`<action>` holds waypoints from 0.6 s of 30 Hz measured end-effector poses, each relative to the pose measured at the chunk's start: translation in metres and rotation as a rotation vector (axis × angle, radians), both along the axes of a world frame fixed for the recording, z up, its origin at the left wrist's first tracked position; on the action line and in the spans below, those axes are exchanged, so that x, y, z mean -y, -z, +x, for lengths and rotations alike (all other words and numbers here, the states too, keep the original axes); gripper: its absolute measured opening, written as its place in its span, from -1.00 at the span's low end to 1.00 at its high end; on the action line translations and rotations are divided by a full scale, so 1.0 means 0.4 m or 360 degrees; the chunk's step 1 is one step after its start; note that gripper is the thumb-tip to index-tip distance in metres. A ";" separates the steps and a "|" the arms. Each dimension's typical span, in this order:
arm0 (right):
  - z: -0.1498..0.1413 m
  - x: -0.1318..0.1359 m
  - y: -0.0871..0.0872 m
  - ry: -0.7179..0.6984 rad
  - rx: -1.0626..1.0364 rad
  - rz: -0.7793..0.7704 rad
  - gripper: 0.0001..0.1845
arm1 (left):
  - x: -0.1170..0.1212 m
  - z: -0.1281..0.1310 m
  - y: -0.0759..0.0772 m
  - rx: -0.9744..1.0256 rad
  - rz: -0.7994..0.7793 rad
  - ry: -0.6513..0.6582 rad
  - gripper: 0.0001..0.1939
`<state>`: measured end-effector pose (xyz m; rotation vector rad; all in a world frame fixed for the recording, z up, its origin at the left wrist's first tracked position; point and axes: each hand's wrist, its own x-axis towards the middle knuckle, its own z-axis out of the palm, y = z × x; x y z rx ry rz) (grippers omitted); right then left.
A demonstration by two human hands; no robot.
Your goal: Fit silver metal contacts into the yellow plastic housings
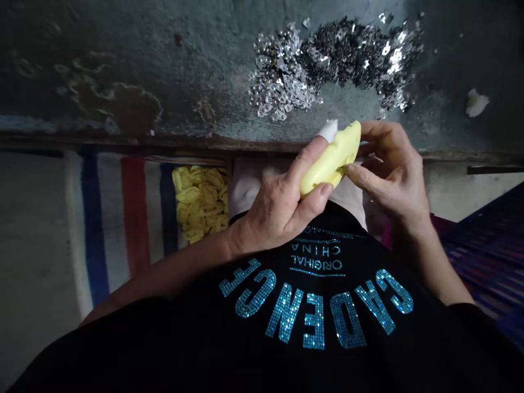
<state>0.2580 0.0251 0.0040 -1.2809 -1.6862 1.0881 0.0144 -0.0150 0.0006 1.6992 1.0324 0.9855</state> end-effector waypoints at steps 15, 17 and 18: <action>0.038 0.062 0.093 0.0173 -0.0197 0.0543 -0.21 | -0.019 0.004 -0.064 -0.0106 -0.0131 0.0589 0.16; 0.046 0.070 0.103 0.0259 -0.0132 0.0536 -0.20 | -0.018 0.013 -0.063 -0.0095 -0.0094 0.0570 0.12; 0.049 0.073 0.105 0.0282 -0.0103 0.0505 -0.20 | -0.017 0.018 -0.063 -0.0085 -0.0050 0.0555 0.07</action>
